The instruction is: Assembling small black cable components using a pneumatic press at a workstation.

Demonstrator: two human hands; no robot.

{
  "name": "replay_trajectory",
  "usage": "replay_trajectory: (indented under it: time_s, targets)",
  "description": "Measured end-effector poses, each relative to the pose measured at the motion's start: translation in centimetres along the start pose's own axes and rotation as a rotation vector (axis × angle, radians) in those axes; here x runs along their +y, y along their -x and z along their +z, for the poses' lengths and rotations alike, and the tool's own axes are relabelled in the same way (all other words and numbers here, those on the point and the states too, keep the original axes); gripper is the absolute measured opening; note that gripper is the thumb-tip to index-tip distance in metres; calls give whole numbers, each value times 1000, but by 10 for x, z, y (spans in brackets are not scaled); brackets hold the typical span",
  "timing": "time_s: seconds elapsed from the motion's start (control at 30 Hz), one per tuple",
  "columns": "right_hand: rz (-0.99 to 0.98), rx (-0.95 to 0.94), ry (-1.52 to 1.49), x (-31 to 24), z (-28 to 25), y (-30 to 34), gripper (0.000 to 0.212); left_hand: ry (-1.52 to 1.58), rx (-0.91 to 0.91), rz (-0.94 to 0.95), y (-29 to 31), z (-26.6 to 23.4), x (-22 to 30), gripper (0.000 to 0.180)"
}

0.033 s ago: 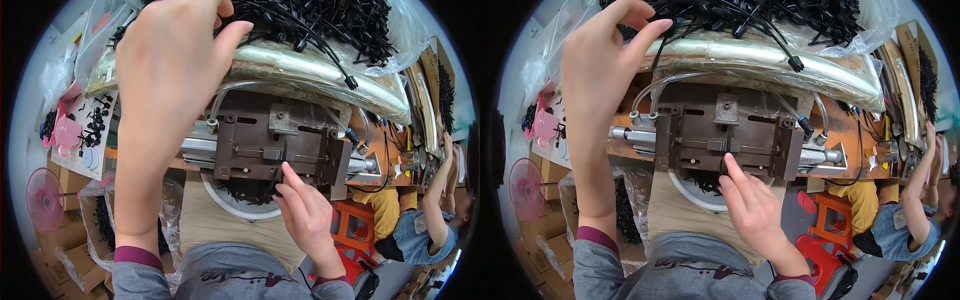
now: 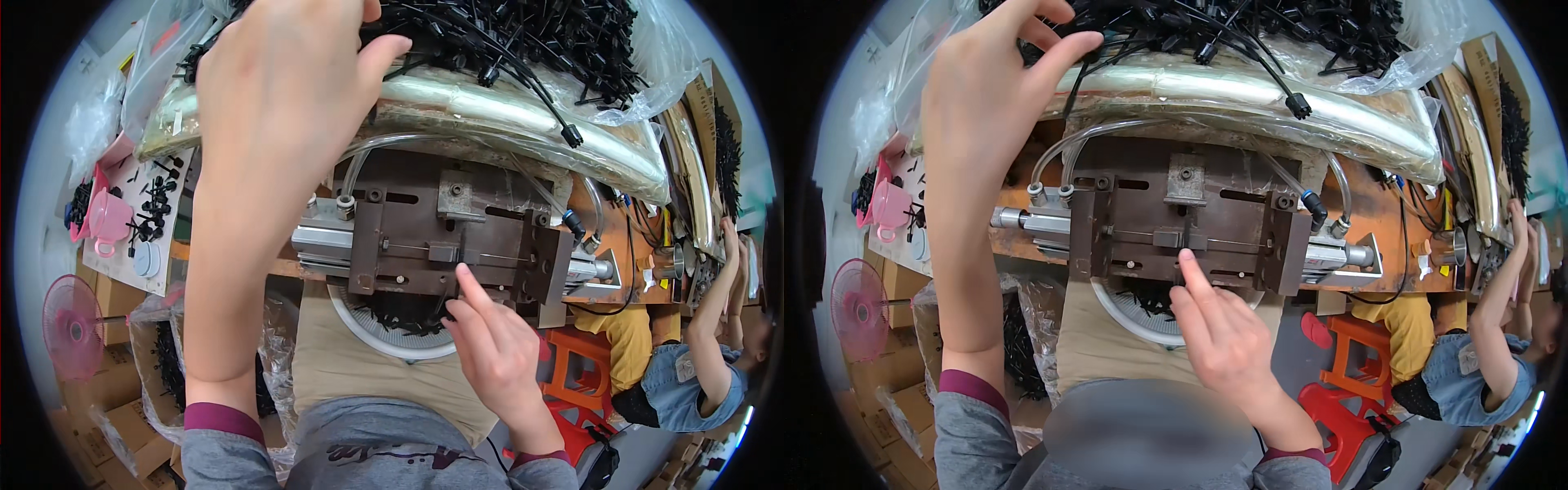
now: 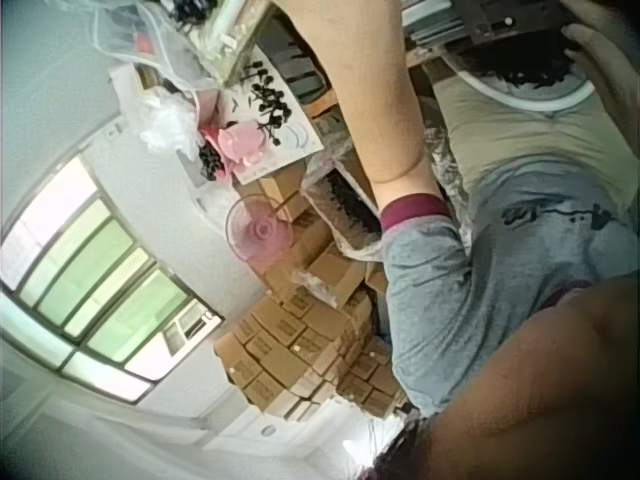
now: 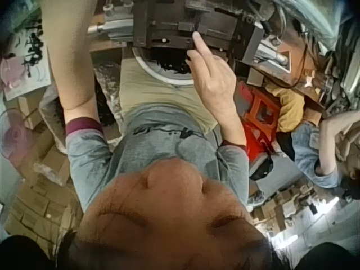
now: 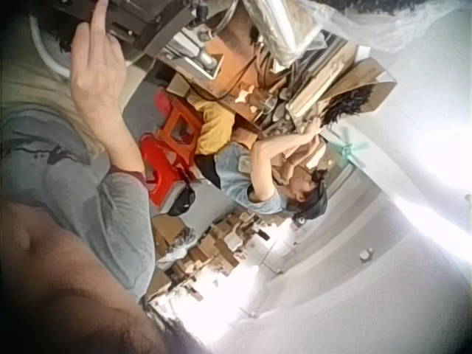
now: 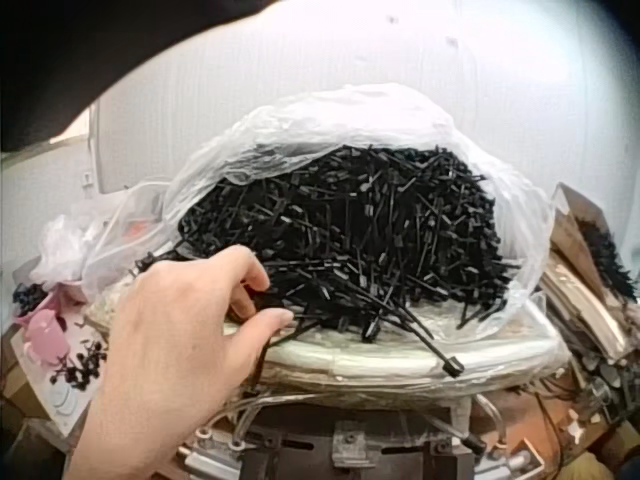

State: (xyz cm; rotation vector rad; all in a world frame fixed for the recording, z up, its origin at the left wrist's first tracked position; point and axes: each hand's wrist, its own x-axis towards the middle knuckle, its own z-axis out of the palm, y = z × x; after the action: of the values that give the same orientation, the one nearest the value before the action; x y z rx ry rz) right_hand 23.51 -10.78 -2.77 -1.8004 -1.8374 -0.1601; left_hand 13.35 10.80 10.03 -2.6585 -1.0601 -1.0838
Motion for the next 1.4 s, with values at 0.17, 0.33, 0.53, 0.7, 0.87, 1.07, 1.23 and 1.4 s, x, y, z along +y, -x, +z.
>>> replay_trajectory:
  time_s: [0.17, 0.33, 0.53, 0.7, 0.87, 1.07, 1.23, 1.4]
  targets:
    - [35, -29, 99, 4, 5, -6, 25, 28, -222, -80, -11, 4, 26, 20]
    - [-9, -58, 98, 4, 2, -8, 23, 91, -82, 162, -12, 33, -19, 23]
    - [26, -79, 74, 1, -3, -9, 23, 148, -223, 67, -24, 39, -25, 27]
    - [39, -88, 17, -3, -10, -12, 30, 146, -200, 91, -25, 40, -25, 28]
    - [31, -40, -85, -1, -14, -11, 35, 160, -62, 265, -20, 36, -34, 25]
    - [161, 123, -266, 4, -17, -13, 36, 83, -53, 361, -4, 13, -35, 21]
    - [463, 237, -715, -1, -27, -19, 35, 239, -54, 468, 16, 7, -17, 21]
    - [524, 235, -1380, -1, -38, -26, 35, 476, -113, 586, 67, 12, 11, 18]
